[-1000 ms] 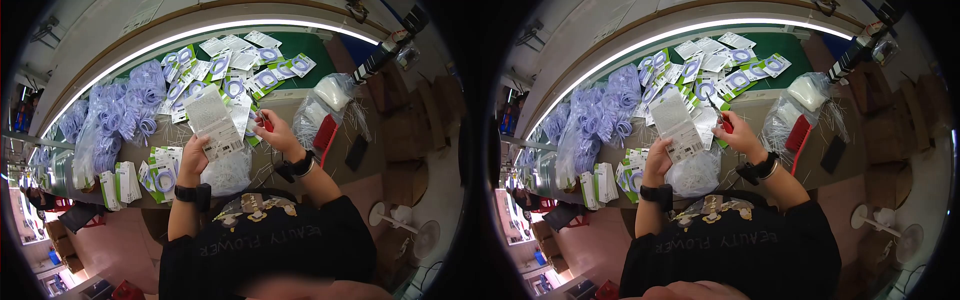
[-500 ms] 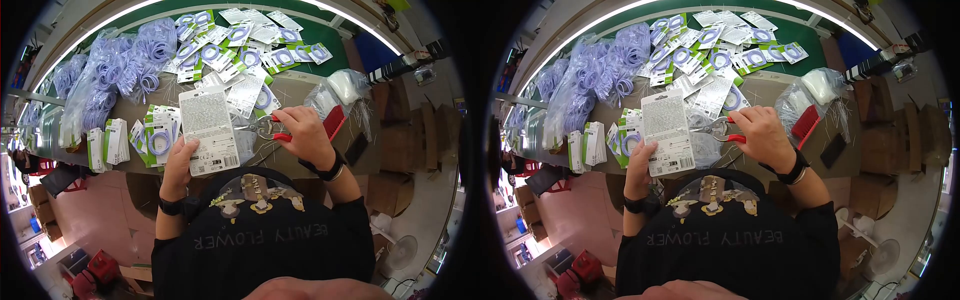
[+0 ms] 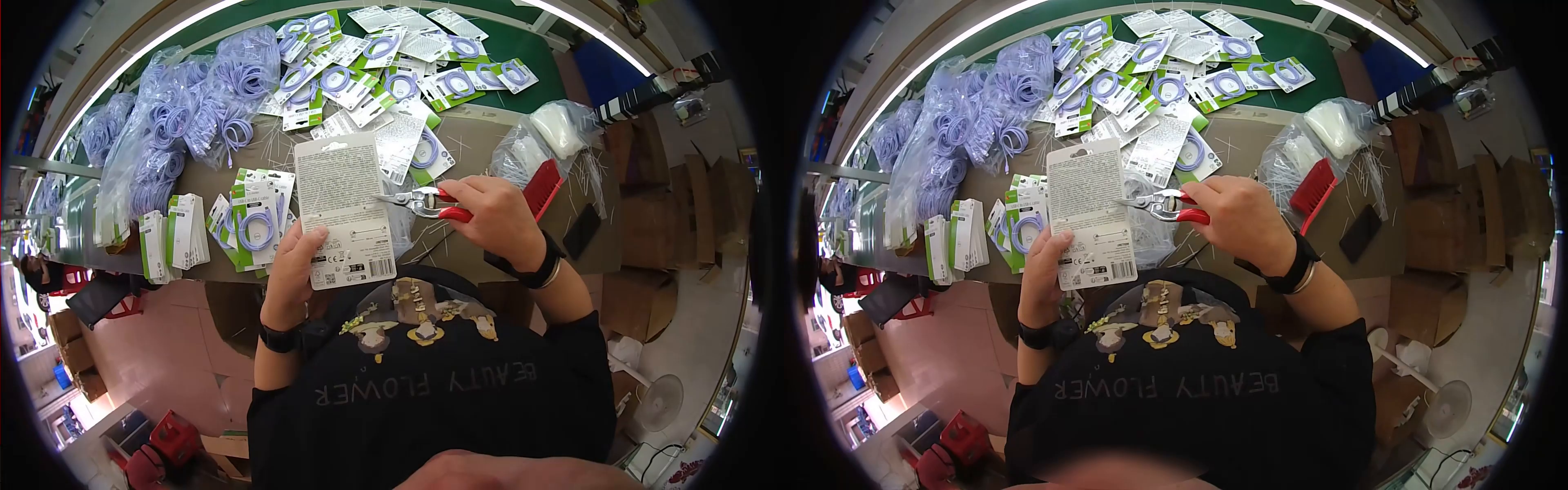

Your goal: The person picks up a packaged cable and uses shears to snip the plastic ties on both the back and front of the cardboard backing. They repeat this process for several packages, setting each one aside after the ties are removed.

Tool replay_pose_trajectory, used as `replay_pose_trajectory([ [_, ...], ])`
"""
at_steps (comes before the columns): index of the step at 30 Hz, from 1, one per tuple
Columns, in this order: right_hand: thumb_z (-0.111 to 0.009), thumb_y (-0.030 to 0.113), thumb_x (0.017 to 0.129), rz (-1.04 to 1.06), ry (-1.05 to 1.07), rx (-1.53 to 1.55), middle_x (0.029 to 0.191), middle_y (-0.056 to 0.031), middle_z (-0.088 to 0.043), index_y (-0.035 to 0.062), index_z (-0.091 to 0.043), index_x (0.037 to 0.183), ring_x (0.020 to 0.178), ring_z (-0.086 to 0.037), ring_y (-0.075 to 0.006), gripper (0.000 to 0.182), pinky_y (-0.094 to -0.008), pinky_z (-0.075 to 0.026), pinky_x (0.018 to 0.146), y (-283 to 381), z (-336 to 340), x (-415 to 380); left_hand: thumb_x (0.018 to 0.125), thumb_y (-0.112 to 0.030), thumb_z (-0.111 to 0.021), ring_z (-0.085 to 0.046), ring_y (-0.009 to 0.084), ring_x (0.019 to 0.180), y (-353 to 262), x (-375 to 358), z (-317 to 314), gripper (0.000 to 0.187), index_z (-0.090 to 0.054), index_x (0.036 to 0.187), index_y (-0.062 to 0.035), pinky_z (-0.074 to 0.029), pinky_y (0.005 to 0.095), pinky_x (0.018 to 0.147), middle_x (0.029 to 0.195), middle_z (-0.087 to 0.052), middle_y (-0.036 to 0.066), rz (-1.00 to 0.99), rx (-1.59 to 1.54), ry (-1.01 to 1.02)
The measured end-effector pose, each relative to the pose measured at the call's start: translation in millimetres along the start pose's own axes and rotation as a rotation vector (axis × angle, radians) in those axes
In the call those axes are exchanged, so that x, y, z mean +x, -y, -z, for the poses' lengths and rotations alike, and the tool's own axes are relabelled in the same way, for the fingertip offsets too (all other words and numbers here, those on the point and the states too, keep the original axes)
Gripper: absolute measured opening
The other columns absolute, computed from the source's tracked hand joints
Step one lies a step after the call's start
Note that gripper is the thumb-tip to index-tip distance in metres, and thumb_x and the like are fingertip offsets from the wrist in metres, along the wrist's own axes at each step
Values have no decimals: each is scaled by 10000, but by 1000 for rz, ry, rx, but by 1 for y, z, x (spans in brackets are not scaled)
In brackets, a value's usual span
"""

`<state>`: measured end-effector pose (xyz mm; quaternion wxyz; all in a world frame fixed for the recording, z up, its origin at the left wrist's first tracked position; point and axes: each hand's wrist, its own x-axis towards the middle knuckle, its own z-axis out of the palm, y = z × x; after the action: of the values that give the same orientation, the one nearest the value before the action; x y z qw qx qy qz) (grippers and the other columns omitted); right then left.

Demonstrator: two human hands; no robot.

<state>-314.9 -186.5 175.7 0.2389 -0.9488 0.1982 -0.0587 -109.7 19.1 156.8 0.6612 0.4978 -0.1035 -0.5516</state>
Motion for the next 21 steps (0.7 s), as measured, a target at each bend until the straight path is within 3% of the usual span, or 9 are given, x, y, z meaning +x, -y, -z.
replay_pose_trajectory([
  [4,-778,116,588,64,-233,205,993,-83,-602,78,-605,1078,931,-575,-252,521,-394,-437,820,2,7,1,903,-95,-436,-626,191,940,-1,8,1,345,-460,1211,59,-523,291,796,1103,-600,156,48,-58,-67],
  [8,-784,105,562,306,-203,-92,983,-74,-600,73,-606,1081,920,-577,-243,550,-387,-435,819,23,22,4,895,-83,-423,-625,198,947,1,14,6,345,-466,1202,66,-523,297,804,1110,-597,166,52,-45,-28],
  [17,-776,96,559,331,-152,-124,975,-70,-599,71,-604,1083,918,-574,-247,551,-376,-432,814,24,7,8,903,-79,-423,-617,197,974,2,19,-3,354,-446,1223,70,-519,304,826,1139,-585,169,56,-7,6],
  [21,-766,98,584,237,30,-137,985,-81,-602,67,-603,1082,917,-571,-265,525,-372,-429,824,20,2,6,907,-105,-436,-614,201,981,3,16,-7,388,-417,1252,71,-510,298,834,1158,-573,171,39,-6,25],
])
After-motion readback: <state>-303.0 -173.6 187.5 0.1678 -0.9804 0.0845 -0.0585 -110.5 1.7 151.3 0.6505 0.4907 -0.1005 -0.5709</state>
